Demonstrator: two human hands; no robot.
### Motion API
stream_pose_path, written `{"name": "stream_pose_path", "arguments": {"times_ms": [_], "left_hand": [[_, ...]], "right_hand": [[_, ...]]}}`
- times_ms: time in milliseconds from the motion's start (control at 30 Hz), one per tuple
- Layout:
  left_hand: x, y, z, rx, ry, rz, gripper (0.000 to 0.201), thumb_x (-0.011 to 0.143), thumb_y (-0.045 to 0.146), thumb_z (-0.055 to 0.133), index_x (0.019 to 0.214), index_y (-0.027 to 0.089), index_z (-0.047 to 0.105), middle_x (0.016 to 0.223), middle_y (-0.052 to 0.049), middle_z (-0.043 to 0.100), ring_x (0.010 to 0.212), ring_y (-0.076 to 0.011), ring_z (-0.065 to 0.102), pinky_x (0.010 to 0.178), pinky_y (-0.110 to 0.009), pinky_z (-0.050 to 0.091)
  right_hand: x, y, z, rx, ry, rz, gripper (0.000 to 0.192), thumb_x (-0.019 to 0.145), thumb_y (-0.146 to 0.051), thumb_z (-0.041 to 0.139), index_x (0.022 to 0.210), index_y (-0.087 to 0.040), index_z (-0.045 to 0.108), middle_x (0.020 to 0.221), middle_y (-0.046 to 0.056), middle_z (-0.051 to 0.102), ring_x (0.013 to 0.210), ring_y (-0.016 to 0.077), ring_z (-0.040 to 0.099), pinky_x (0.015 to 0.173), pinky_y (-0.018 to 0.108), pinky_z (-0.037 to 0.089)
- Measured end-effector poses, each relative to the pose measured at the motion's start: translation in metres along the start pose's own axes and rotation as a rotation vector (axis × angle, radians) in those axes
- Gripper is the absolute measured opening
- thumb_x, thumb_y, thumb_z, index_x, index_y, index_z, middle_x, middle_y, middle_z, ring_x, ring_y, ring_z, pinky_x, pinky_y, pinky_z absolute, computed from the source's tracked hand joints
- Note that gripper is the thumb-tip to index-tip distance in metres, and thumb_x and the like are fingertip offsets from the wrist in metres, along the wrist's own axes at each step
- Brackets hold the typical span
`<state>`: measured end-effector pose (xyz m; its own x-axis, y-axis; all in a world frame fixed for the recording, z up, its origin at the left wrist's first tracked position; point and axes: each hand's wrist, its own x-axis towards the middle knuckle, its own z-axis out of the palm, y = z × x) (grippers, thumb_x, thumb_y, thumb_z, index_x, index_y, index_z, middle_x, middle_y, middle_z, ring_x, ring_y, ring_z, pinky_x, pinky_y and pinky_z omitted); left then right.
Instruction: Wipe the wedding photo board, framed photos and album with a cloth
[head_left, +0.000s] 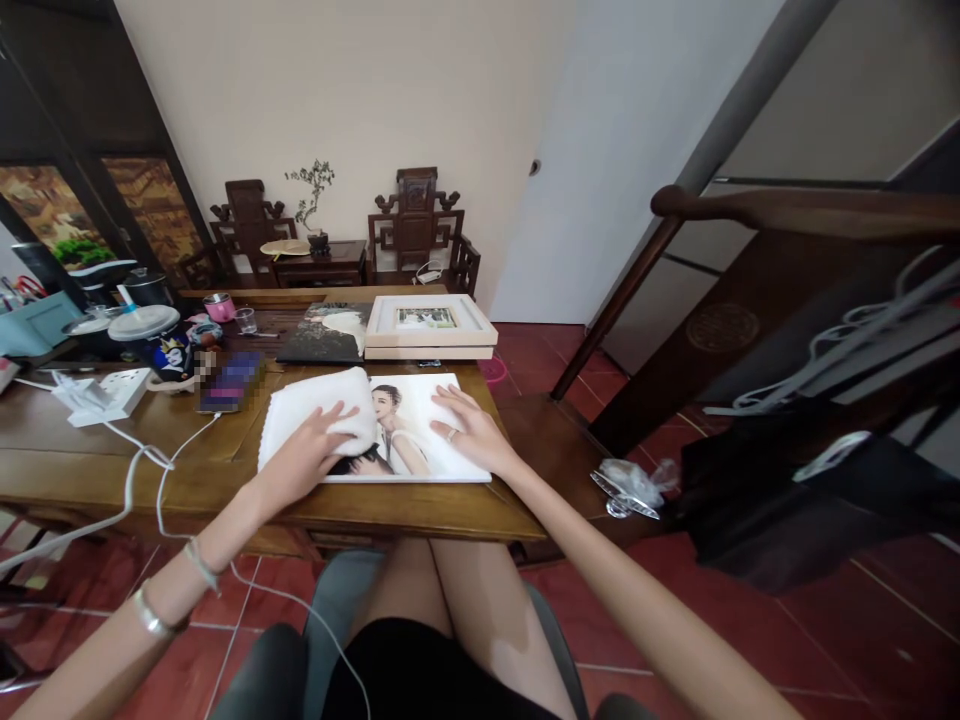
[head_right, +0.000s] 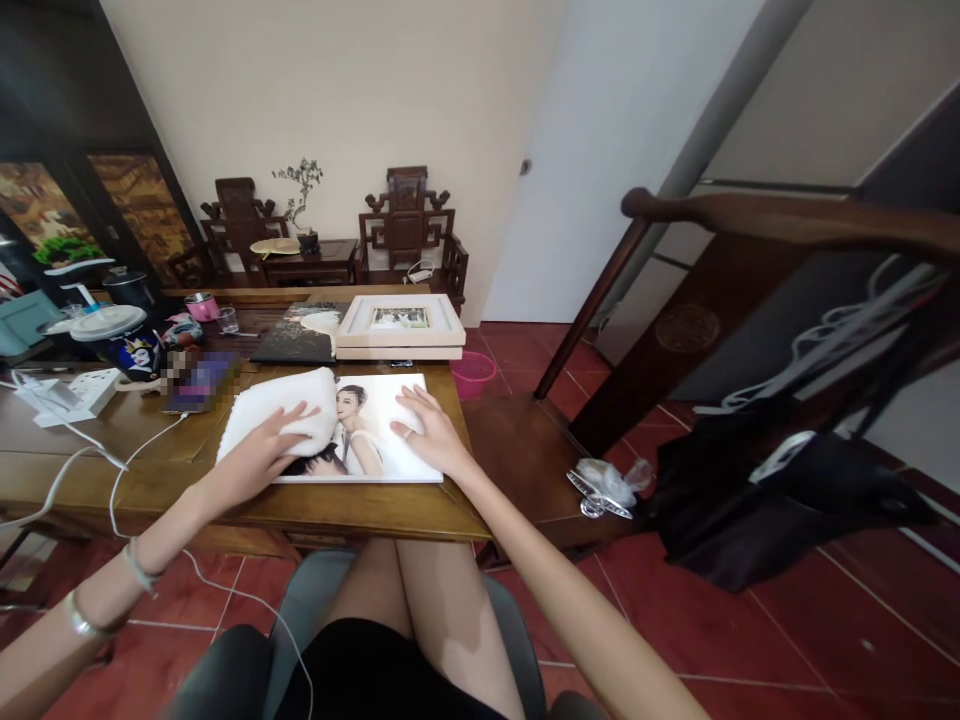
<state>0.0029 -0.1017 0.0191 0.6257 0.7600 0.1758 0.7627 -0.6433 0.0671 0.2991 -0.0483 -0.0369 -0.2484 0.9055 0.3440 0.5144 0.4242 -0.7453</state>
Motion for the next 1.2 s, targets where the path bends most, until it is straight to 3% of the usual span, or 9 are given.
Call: {"name": "stream_pose_path", "arguments": {"times_ms": [167, 300, 400, 467, 567, 667, 800, 1033, 1200], "left_hand": [[-0.016, 0.026, -0.008, -0.056, -0.016, 0.090, 0.040, 0.088, 0.005, 0.047, 0.117, 0.024, 0.067, 0.151, -0.005, 0.042, 0.144, -0.0239, 0.030, 0.117, -0.049, 0.029], [0.016, 0.003, -0.003, -0.012, 0.009, 0.066, 0.033, 0.089, 0.008, 0.051, 0.115, 0.021, 0.067, 0.150, -0.008, 0.044, 0.142, -0.0271, 0.033, 0.115, -0.049, 0.031], [0.047, -0.020, -0.004, 0.007, 0.052, 0.004, 0.030, 0.092, 0.012, 0.046, 0.115, 0.013, 0.065, 0.144, -0.013, 0.050, 0.139, -0.0250, 0.039, 0.114, -0.042, 0.033], [0.062, -0.030, -0.007, 0.001, 0.069, -0.015, 0.033, 0.095, 0.014, 0.037, 0.113, 0.010, 0.065, 0.137, -0.011, 0.057, 0.139, -0.0216, 0.039, 0.114, -0.037, 0.031], [0.070, -0.035, -0.010, -0.010, 0.048, -0.011, 0.039, 0.097, 0.014, 0.029, 0.107, 0.010, 0.066, 0.127, -0.006, 0.064, 0.141, -0.0208, 0.035, 0.116, -0.043, 0.023], [0.062, -0.034, -0.008, -0.017, 0.012, 0.002, 0.042, 0.095, 0.006, 0.027, 0.112, 0.013, 0.065, 0.133, -0.004, 0.061, 0.144, -0.0205, 0.029, 0.118, -0.049, 0.018], [0.033, -0.021, -0.007, -0.019, -0.047, 0.025, 0.034, 0.090, 0.007, 0.044, 0.113, 0.018, 0.066, 0.142, -0.008, 0.053, 0.143, -0.0240, 0.032, 0.118, -0.051, 0.023], [-0.023, 0.038, -0.021, -0.113, -0.104, 0.189, 0.040, 0.085, 0.003, 0.051, 0.112, 0.027, 0.069, 0.148, -0.003, 0.045, 0.144, -0.0226, 0.030, 0.119, -0.052, 0.023], [-0.023, 0.044, -0.014, -0.137, -0.068, 0.175, 0.040, 0.084, 0.002, 0.051, 0.111, 0.025, 0.069, 0.149, -0.005, 0.045, 0.145, -0.0231, 0.029, 0.119, -0.054, 0.022]], "right_hand": [[0.000, 0.001, -0.002, -0.004, -0.005, -0.008, 0.044, 0.082, -0.035, 0.064, 0.125, -0.022, 0.063, 0.145, 0.010, 0.050, 0.142, 0.0263, 0.033, 0.117, 0.051, 0.026], [0.000, 0.001, -0.002, -0.008, -0.005, -0.013, 0.045, 0.082, -0.036, 0.065, 0.125, -0.023, 0.063, 0.145, 0.010, 0.050, 0.142, 0.0264, 0.034, 0.117, 0.051, 0.026], [-0.001, 0.000, -0.002, -0.013, -0.010, -0.014, 0.047, 0.083, -0.040, 0.064, 0.126, -0.021, 0.063, 0.145, 0.011, 0.050, 0.142, 0.0266, 0.034, 0.117, 0.050, 0.026], [-0.001, 0.000, -0.001, -0.012, -0.007, -0.018, 0.048, 0.083, -0.043, 0.064, 0.125, -0.020, 0.063, 0.145, 0.012, 0.050, 0.142, 0.0271, 0.034, 0.117, 0.050, 0.027], [-0.001, 0.000, -0.001, -0.001, 0.004, -0.021, 0.047, 0.083, -0.043, 0.065, 0.124, -0.021, 0.064, 0.144, 0.012, 0.051, 0.141, 0.0276, 0.035, 0.116, 0.051, 0.027], [-0.001, 0.001, -0.001, 0.010, 0.007, -0.013, 0.045, 0.082, -0.041, 0.065, 0.124, -0.023, 0.064, 0.144, 0.010, 0.051, 0.142, 0.0274, 0.034, 0.116, 0.052, 0.027], [-0.001, 0.001, -0.001, 0.012, 0.002, -0.004, 0.045, 0.083, -0.039, 0.065, 0.125, -0.023, 0.063, 0.145, 0.009, 0.050, 0.142, 0.0263, 0.033, 0.117, 0.051, 0.025], [-0.001, -0.001, -0.001, 0.002, 0.007, -0.004, 0.044, 0.083, -0.034, 0.063, 0.125, -0.021, 0.063, 0.146, 0.010, 0.049, 0.143, 0.0261, 0.033, 0.118, 0.050, 0.025], [-0.001, -0.002, 0.000, -0.021, 0.003, -0.013, 0.045, 0.085, -0.036, 0.062, 0.127, -0.020, 0.062, 0.146, 0.011, 0.049, 0.143, 0.0264, 0.032, 0.118, 0.050, 0.026]]}}
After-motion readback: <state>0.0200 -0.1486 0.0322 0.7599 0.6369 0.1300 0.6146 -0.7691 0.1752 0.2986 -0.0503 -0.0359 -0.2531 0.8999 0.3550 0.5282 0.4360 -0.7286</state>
